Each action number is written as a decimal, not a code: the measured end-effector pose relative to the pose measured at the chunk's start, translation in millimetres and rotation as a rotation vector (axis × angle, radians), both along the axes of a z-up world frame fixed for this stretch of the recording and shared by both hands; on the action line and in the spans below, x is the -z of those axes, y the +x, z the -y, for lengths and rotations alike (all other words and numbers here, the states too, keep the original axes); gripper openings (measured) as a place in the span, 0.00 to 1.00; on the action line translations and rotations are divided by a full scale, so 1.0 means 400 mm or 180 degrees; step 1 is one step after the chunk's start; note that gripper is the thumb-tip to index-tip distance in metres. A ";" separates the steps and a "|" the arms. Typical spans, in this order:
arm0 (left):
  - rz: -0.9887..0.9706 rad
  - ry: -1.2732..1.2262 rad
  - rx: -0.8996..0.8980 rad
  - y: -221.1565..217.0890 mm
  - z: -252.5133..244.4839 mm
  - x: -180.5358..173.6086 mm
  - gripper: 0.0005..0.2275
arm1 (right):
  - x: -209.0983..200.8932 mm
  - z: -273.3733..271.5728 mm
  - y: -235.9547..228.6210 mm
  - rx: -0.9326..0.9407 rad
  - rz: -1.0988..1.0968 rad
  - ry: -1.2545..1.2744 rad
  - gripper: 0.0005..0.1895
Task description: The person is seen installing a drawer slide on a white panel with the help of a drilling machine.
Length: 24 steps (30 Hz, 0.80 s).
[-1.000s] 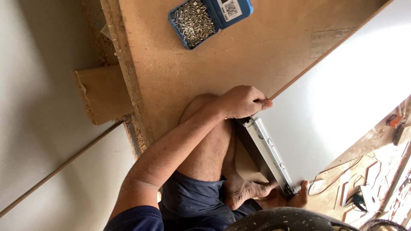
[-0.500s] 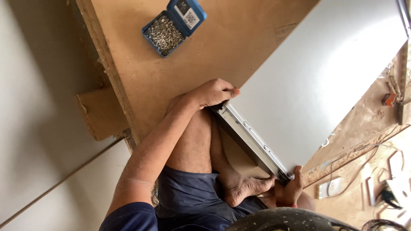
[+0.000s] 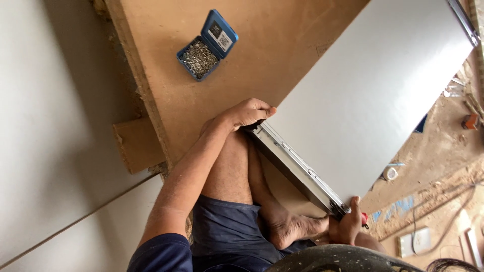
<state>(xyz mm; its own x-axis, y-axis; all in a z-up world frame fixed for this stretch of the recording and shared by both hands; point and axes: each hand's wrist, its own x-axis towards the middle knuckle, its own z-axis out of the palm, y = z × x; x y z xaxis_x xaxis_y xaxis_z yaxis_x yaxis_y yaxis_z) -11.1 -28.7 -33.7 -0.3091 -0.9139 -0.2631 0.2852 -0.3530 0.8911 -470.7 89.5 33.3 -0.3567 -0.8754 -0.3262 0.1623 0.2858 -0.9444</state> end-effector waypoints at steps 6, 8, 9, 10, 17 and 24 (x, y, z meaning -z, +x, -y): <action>-0.0112 -0.0022 -0.0010 0.005 0.004 0.007 0.22 | 0.035 0.029 -0.061 0.0414 -0.0424 0.0362 0.13; -0.0062 -0.0041 -0.0039 0.002 0.002 0.007 0.22 | 0.045 0.037 -0.100 0.0501 -0.0515 0.0640 0.15; 0.0000 -0.0082 -0.0013 0.000 0.001 0.009 0.23 | 0.046 0.038 -0.107 0.0570 -0.0894 0.0965 0.19; 0.0068 -0.0127 0.0007 0.001 0.002 0.010 0.23 | 0.050 0.042 -0.112 0.0630 -0.1268 0.1287 0.24; 0.0006 -0.0243 -0.0027 -0.008 0.004 0.027 0.22 | 0.069 0.081 -0.074 0.0582 -0.2150 0.1485 0.30; 0.0222 -0.0190 -0.0116 -0.005 0.006 -0.002 0.19 | 0.054 0.065 -0.109 0.0317 -0.2418 0.1456 0.32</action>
